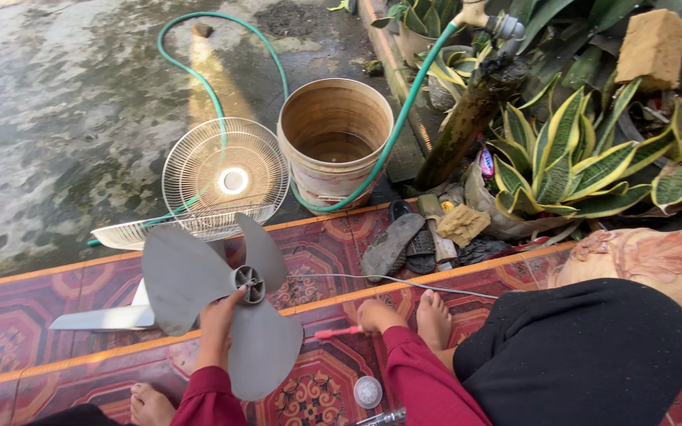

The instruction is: The person cleans a fan blade assembly by first scrubbing it with a toothbrush and then wiping the blades with a cloth.

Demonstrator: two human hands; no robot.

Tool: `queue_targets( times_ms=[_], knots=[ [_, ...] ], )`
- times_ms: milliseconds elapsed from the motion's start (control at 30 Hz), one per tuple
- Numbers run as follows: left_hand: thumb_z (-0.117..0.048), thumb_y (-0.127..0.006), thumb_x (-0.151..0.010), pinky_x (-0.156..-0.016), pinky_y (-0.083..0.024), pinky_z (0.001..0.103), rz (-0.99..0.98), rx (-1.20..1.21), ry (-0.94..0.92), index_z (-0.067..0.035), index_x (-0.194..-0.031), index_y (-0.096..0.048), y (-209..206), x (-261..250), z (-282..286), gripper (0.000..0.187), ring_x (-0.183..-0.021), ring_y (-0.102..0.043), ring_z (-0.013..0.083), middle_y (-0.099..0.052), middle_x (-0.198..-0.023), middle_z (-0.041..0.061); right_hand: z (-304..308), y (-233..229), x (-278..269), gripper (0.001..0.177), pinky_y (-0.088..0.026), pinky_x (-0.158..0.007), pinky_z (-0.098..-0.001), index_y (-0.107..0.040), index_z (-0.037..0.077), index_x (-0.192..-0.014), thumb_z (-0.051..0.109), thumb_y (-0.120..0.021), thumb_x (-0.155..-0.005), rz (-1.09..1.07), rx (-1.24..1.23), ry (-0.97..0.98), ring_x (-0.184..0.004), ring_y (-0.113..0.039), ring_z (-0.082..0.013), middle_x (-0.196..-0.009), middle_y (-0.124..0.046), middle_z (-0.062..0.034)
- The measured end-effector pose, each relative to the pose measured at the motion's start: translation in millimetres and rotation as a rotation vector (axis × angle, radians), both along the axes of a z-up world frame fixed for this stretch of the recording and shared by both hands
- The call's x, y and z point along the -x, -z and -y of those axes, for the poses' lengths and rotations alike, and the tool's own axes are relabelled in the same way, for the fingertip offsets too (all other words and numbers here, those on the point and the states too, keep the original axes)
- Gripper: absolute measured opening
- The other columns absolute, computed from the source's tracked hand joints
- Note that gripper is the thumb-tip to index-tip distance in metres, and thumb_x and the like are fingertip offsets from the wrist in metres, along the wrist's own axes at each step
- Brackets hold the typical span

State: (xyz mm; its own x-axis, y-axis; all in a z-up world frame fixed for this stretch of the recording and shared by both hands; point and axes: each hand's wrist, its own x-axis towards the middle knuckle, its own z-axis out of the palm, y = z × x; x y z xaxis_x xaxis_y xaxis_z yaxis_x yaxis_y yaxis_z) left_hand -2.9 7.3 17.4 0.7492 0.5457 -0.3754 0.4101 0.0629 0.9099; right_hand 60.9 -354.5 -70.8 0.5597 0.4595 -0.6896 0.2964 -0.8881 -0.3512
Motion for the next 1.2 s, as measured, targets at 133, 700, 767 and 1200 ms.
queue_targets(
  times_ms=[133, 700, 767, 1200],
  knots=[
    [-0.017, -0.083, -0.075, -0.090, -0.049, 0.036, 0.073, -0.066, 0.060, 0.005, -0.122, -0.066, -28.3, -6.3, 3.1, 0.055, -0.102, -0.064, 0.0221, -0.070, -0.116, 0.013, 2.7, 15.3, -11.6, 0.019, -0.057, -0.087, -0.0418, -0.081, 0.016, -0.097, 0.022, -0.081, -0.078, 0.007, -0.246, 0.510, -0.093, -0.076, -0.0317, -0.097, -0.077, -0.0134],
    [-0.020, -0.084, -0.074, -0.103, -0.041, 0.034, -0.121, -0.071, 0.041, 0.004, -0.138, -0.054, -58.1, -94.8, 49.9, 0.075, -0.123, -0.056, 0.0219, -0.060, -0.135, 0.014, 238.2, 18.4, -256.1, 0.086, -0.043, -0.109, -0.0495, -0.033, 0.034, -0.159, 0.018, -0.077, -0.086, 0.255, 0.514, 0.825, -0.141, -0.044, -0.0328, -0.154, -0.043, -0.0119],
    [-0.021, -0.084, -0.074, -0.102, -0.043, 0.035, -0.163, -0.080, 0.052, 0.005, -0.136, -0.055, -51.5, -94.1, 51.2, 0.073, -0.120, -0.057, 0.0224, -0.062, -0.133, 0.014, 234.1, 27.0, -252.1, 0.048, -0.052, -0.101, -0.0473, -0.059, 0.023, -0.140, 0.018, -0.070, -0.094, 0.334, 0.568, 0.813, -0.131, -0.058, -0.0335, -0.142, -0.061, -0.0128],
    [-0.040, -0.075, -0.092, -0.083, -0.049, 0.035, -0.319, -0.107, 0.092, 0.016, -0.106, -0.073, -1.9, -89.6, 56.0, 0.058, -0.089, -0.057, 0.0199, -0.072, -0.101, 0.023, 8.3, -98.5, -182.2, 0.045, -0.054, -0.084, -0.0281, -0.063, 0.005, -0.122, 0.012, -0.077, -0.080, -0.568, -0.975, 0.968, -0.098, -0.069, -0.0108, -0.108, -0.073, -0.0024]
  ],
)
